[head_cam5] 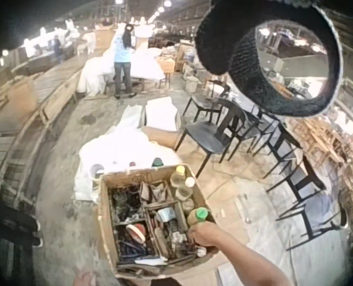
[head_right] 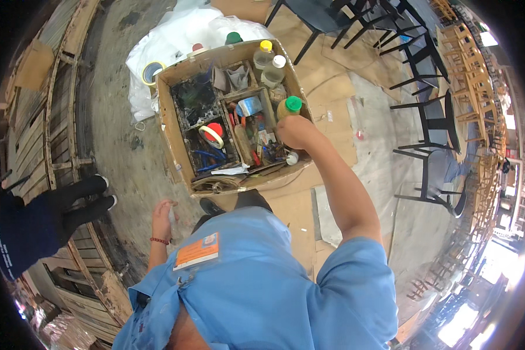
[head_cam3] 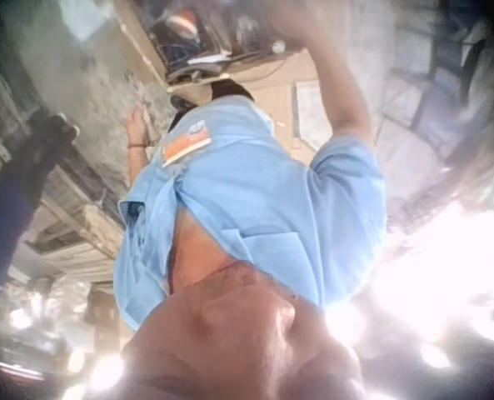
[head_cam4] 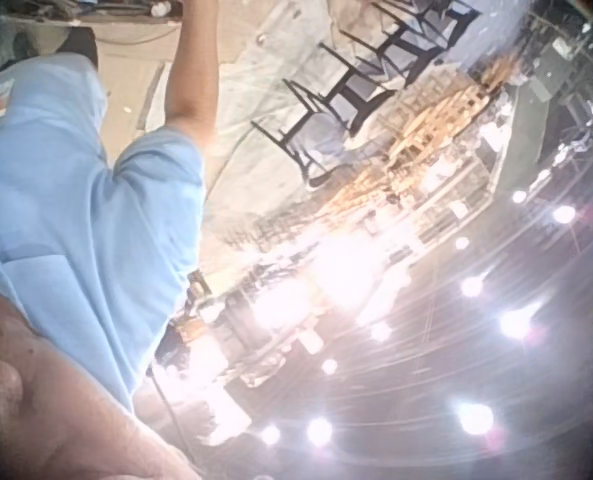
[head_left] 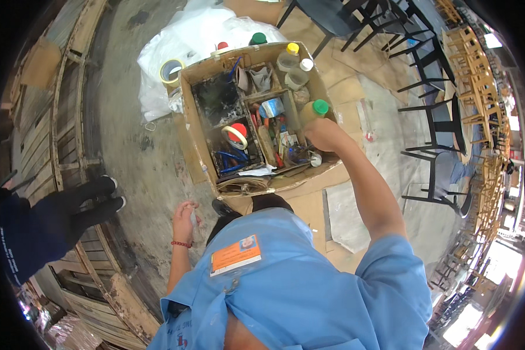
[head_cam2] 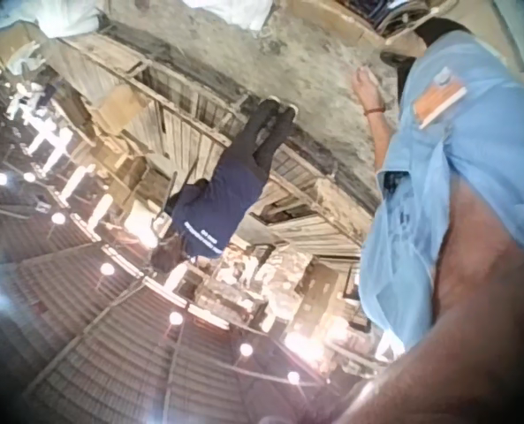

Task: The person pours liquid from a bottle into a small container, then uses a cloth to wipe a wooden surface. They move a wooden chair, flip it upside down, and use a power sander to smooth the chair legs.

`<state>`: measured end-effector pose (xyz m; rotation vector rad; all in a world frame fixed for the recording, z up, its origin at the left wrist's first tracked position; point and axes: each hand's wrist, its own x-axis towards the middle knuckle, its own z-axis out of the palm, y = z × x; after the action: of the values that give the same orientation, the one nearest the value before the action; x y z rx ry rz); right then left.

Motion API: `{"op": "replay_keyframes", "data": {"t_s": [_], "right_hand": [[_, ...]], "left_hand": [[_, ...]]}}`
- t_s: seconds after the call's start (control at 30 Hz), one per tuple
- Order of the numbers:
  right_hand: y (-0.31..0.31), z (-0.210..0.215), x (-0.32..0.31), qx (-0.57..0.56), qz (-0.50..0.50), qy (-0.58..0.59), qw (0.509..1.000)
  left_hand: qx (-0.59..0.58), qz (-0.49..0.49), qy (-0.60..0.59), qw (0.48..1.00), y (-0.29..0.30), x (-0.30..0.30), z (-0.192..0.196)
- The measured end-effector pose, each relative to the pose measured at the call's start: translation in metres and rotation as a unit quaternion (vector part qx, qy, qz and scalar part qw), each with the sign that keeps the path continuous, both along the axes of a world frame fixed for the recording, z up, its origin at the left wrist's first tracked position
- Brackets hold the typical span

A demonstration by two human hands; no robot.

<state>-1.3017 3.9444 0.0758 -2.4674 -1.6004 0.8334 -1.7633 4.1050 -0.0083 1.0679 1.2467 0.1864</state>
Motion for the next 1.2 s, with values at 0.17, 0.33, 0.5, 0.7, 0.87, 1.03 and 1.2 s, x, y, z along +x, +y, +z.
{"op": "replay_keyframes", "data": {"t_s": [0.17,0.33,0.5,0.7,0.87,1.03,1.2], "right_hand": [[0.016,0.002,-0.008,-0.096,-0.006,0.053,0.994],[0.011,0.004,-0.007,-0.087,0.095,-0.029,0.991],[0.02,0.004,-0.014,-0.089,0.031,0.039,0.995],[0.032,-0.022,-0.019,-0.117,-0.03,-0.007,0.993],[0.024,-0.014,-0.01,-0.053,-0.025,0.035,0.998],[0.001,0.007,-0.01,-0.096,-0.013,0.055,0.994],[-0.012,0.017,-0.011,-0.099,0.004,0.046,0.994]], "left_hand": [[-0.004,-0.01,0.013,1.0,0.002,-0.004,0.006],[0.002,-0.016,0.033,0.999,0.009,-0.013,0.012],[0.008,-0.034,0.043,0.998,0.01,-0.018,0.015],[0.004,-0.064,0.059,0.996,0.014,-0.004,0.022],[-0.002,-0.064,0.052,0.997,0.018,-0.005,0.022],[-0.023,-0.014,0.06,0.998,0.014,-0.012,0.017],[-0.037,-0.005,0.063,0.997,0.01,-0.017,0.01]]}}
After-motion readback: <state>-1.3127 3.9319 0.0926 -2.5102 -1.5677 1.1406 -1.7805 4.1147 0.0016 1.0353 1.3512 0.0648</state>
